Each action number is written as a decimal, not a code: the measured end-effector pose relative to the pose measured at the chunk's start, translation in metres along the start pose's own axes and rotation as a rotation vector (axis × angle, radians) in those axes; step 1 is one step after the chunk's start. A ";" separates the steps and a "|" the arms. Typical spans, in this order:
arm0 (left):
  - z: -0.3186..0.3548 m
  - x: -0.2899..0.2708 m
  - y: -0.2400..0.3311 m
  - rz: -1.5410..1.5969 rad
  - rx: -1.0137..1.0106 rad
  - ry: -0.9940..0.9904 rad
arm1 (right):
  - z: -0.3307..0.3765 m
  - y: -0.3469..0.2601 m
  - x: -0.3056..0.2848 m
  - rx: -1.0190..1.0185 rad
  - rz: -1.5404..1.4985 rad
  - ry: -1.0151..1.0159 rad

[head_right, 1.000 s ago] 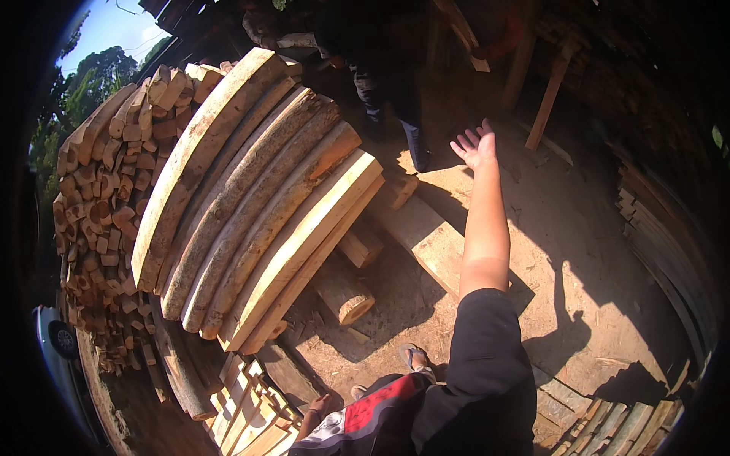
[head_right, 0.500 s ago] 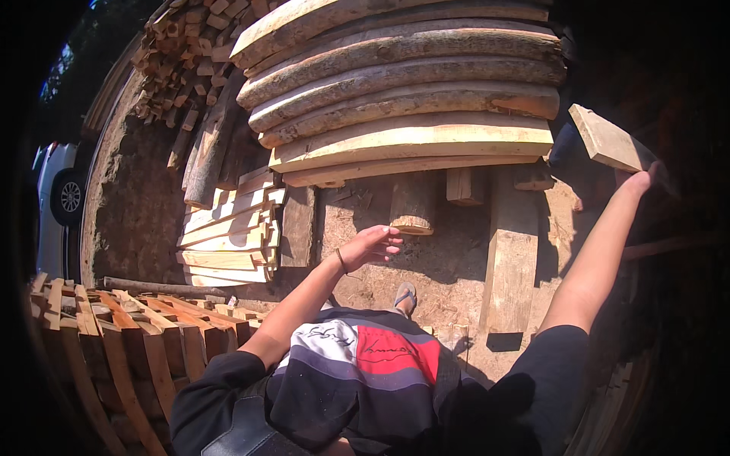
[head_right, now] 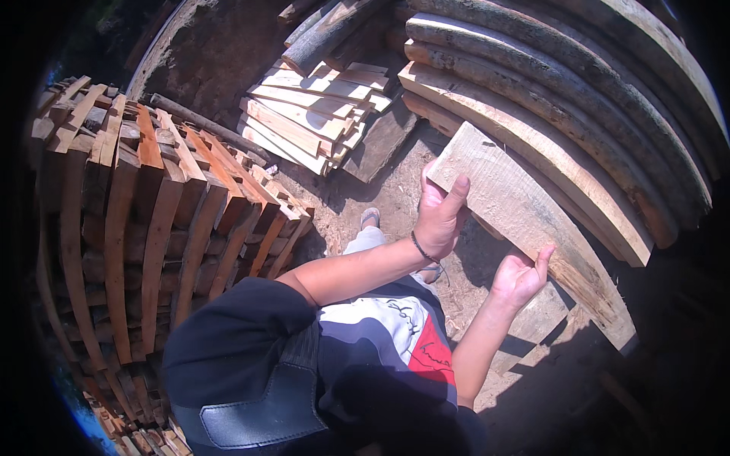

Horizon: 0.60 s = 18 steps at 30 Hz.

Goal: The person moves various pieces of cut lumber and stacks them together onto a larger pile in an outdoor workshop.

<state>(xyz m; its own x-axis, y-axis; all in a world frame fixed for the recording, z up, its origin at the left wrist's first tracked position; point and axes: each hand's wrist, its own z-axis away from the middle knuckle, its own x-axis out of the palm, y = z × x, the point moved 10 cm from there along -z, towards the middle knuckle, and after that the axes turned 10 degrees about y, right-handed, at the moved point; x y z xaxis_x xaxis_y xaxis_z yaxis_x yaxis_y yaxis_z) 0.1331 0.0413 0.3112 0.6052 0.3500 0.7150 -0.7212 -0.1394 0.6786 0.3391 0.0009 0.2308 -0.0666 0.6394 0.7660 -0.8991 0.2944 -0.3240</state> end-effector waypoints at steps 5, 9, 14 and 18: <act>-0.048 -0.009 0.045 -0.230 0.168 0.159 | -0.009 0.096 0.005 0.381 -0.170 -0.028; -0.057 -0.033 0.076 -0.347 0.234 0.080 | 0.013 0.107 0.006 0.387 -0.183 -0.095; -0.052 -0.019 0.183 -0.695 0.566 0.117 | -0.062 0.023 -0.116 0.223 -0.365 -0.042; -0.081 -0.038 0.256 -0.758 0.526 0.256 | -0.139 0.005 -0.234 -0.048 -0.006 0.411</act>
<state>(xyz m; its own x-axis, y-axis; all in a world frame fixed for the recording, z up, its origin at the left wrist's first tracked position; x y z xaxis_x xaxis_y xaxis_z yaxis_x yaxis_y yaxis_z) -0.1014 0.0676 0.4439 0.7117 0.7014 0.0386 0.1133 -0.1688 0.9791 0.4103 -0.0485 -0.0272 0.1254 0.8652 0.4854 -0.8771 0.3254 -0.3533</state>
